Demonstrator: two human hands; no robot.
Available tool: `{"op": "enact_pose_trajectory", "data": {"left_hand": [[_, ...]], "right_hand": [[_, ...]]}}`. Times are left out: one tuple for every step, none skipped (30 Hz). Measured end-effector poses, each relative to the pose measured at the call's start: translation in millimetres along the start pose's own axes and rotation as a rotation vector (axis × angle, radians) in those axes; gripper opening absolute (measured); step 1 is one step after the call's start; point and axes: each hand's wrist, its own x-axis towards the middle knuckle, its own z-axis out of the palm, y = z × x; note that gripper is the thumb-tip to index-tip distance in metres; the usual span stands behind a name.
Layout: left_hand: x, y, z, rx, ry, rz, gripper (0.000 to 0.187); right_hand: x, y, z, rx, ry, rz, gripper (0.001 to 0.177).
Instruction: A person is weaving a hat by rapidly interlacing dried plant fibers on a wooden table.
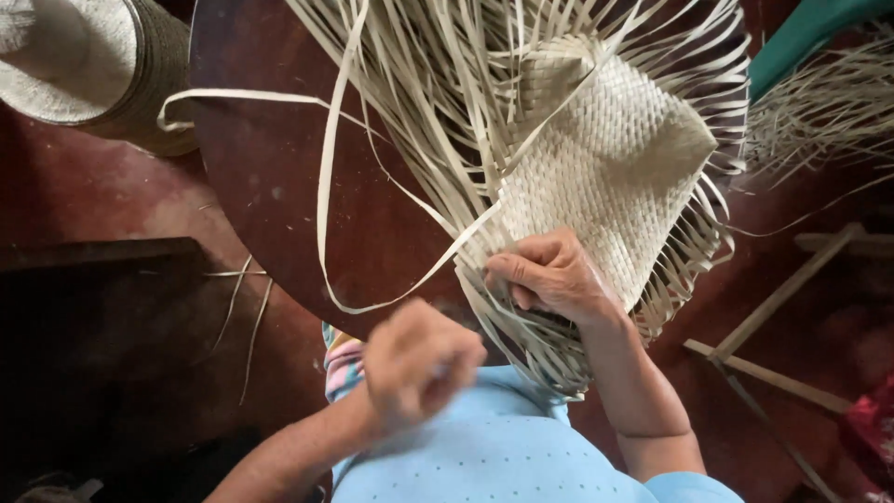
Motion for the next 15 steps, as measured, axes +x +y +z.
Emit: {"op": "enact_pose_trajectory", "data": {"left_hand": [[10, 10, -7, 0.044, -0.034, 0.248, 0.008], [21, 20, -15, 0.089, -0.074, 0.494, 0.016], [23, 6, -14, 0.091, -0.071, 0.495, 0.016], [26, -8, -12, 0.196, -0.066, 0.448, 0.020], [28, -23, -9, 0.298, -0.061, 0.403, 0.025], [30, -38, -4, 0.297, -0.059, 0.407, 0.025], [32, -52, 0, 0.445, -0.059, 0.331, 0.033], [34, -67, 6, 0.591, -0.061, 0.254, 0.041], [37, -68, 8, 0.586, -0.066, 0.252, 0.041], [39, -70, 10, 0.383, -0.099, 0.108, 0.033], [39, -71, 11, 0.179, -0.132, -0.041, 0.029], [43, -66, 9, 0.174, -0.137, -0.048, 0.029], [47, -61, 6, 0.018, -0.185, -0.167, 0.028], [52, -56, 3, -0.139, -0.232, -0.286, 0.028], [52, -57, 2, -0.139, -0.230, -0.289, 0.028]], "right_hand": [[1, 7, -8, 0.030, -0.127, -0.125, 0.026], [2, 13, -15, 0.060, -0.255, -0.248, 0.020], [1, 10, -10, 0.058, -0.258, -0.250, 0.020], [0, 8, -5, 0.010, -0.134, -0.153, 0.022], [-1, 6, -2, -0.037, -0.008, -0.058, 0.027], [-2, 7, -4, -0.040, -0.006, -0.062, 0.027], [-4, 8, -4, -0.035, -0.005, -0.062, 0.024], [-5, 9, -5, -0.030, -0.005, -0.062, 0.021], [-4, 9, -5, -0.029, 0.001, -0.057, 0.021], [-4, 9, -5, -0.031, 0.005, -0.065, 0.020], [-4, 10, -4, -0.034, 0.008, -0.069, 0.018], [-5, 9, -3, -0.032, 0.012, -0.060, 0.018], [-4, 9, -3, -0.031, 0.014, -0.072, 0.018], [-4, 8, -2, -0.031, 0.016, -0.084, 0.017], [-3, 8, -3, -0.032, 0.013, -0.082, 0.017]]}}
